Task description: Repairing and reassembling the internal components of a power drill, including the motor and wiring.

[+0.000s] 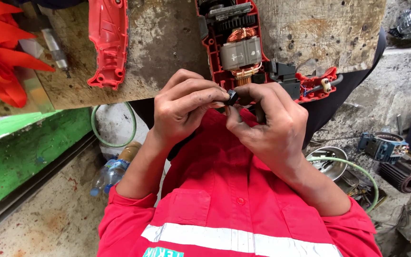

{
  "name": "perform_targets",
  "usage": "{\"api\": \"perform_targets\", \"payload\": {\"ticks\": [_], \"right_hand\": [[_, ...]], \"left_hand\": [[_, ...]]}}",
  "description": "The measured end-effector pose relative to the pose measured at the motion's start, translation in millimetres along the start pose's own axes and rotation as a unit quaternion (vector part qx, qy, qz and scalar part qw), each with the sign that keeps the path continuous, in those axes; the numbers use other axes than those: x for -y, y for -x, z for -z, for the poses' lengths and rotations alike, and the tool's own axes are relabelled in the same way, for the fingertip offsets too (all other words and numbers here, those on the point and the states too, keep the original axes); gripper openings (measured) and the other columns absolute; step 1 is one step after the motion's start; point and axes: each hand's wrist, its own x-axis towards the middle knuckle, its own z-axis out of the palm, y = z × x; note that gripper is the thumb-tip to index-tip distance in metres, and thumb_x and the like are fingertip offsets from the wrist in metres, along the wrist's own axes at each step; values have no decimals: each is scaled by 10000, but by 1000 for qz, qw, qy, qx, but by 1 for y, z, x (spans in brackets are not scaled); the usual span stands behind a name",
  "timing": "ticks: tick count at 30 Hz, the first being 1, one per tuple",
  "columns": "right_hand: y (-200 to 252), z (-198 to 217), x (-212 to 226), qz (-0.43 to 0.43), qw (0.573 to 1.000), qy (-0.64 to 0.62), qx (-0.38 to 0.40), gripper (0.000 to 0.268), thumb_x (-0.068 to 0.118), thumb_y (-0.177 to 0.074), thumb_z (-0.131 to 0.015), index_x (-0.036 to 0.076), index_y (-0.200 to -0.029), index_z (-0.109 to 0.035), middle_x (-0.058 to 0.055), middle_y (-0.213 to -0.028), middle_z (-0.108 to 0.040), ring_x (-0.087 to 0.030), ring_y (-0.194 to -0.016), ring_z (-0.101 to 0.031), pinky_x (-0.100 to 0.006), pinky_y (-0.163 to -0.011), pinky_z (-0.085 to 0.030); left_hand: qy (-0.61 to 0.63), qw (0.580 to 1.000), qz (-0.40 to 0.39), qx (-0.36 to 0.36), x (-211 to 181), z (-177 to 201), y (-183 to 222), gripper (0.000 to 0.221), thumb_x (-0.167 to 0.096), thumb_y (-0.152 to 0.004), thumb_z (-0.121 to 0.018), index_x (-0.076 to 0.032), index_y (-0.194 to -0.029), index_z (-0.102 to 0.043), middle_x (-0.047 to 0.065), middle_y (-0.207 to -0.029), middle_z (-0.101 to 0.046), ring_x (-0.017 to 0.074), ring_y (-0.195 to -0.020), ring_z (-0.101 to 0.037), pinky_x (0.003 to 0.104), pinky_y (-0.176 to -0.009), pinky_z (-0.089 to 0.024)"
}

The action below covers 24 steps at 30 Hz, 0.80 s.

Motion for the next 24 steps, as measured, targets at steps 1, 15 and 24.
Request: {"api": "perform_targets", "payload": {"ticks": [1,15,24], "right_hand": [[-1,0,3,-20,1000,5,-1,193,-8,-877,-791,3,-1045,-697,-103,-937,-705,-197,-749,-635,-317,-690,-518],[-10,-12,20,-152,985,82,-22,214,141,-837,-796,59,-944,-629,-33,-805,-700,-191,-676,-653,-360,-672,-520],[-10,-15,32,-164,967,195,0,229,203,-885,-779,56,-1002,-650,-21,-886,-738,-282,-737,-708,-442,-643,-514]], "left_hand": [[-1,1000,-3,-2,1,0,1,172,-118,-1070,-594,-44,-1080,-749,97,-1058,-740,290,-903,-635,363,-848,-551],[0,1000,10,-10,-1,8,-5,122,-13,-1045,-656,12,-1146,-720,162,-1201,-671,335,-1084,-682,429,-1008,-569],[16,1000,1,11,9,11,-1,129,-32,-1041,-672,-2,-1161,-708,158,-1205,-682,339,-1070,-680,439,-1007,-581]]}}
